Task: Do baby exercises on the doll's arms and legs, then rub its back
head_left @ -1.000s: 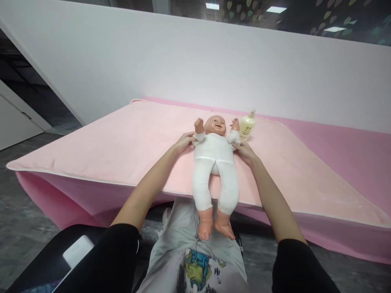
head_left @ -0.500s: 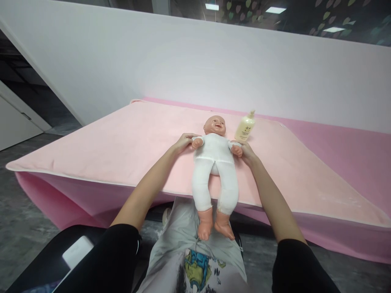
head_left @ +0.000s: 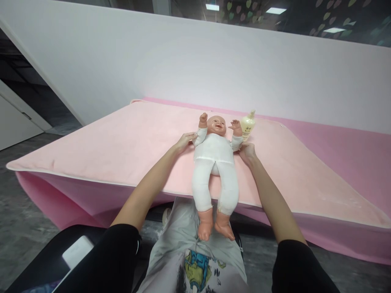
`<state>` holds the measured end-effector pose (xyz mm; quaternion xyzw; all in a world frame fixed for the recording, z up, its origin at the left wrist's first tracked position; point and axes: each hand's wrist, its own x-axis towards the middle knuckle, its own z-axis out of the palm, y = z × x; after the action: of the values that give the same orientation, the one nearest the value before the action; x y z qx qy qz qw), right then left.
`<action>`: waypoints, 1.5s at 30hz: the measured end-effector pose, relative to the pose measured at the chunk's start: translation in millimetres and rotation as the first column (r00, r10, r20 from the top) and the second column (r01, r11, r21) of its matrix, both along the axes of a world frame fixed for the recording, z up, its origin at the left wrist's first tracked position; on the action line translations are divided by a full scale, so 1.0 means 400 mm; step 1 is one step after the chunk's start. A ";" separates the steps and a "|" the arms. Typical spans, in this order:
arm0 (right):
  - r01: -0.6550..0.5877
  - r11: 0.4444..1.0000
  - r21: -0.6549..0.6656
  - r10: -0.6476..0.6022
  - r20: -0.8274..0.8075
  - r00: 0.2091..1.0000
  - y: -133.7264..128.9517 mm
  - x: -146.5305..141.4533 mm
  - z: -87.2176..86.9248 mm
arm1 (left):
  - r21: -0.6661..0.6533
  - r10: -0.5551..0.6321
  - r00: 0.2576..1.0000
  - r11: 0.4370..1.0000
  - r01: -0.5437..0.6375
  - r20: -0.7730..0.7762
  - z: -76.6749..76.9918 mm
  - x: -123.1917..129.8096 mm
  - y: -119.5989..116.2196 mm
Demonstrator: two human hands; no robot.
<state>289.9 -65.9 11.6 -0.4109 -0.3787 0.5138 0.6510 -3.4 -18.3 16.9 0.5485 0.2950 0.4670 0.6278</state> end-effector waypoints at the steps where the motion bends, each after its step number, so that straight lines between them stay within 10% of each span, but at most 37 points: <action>1: 0.015 1.000 -0.002 -0.015 -0.007 1.000 0.004 0.001 -0.003 | -0.003 0.009 1.000 1.000 -0.009 0.000 -0.002 0.002 0.001; 45: 0.091 0.995 0.030 -0.095 0.251 0.963 0.015 -0.012 -0.026 | -0.102 0.202 0.979 0.974 -0.204 -0.023 -0.042 0.029 0.045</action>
<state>284.9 -59.7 1.3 -0.4841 -0.4434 0.4227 0.6247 8.0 -0.5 0.1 0.4851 0.3772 0.5093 0.6025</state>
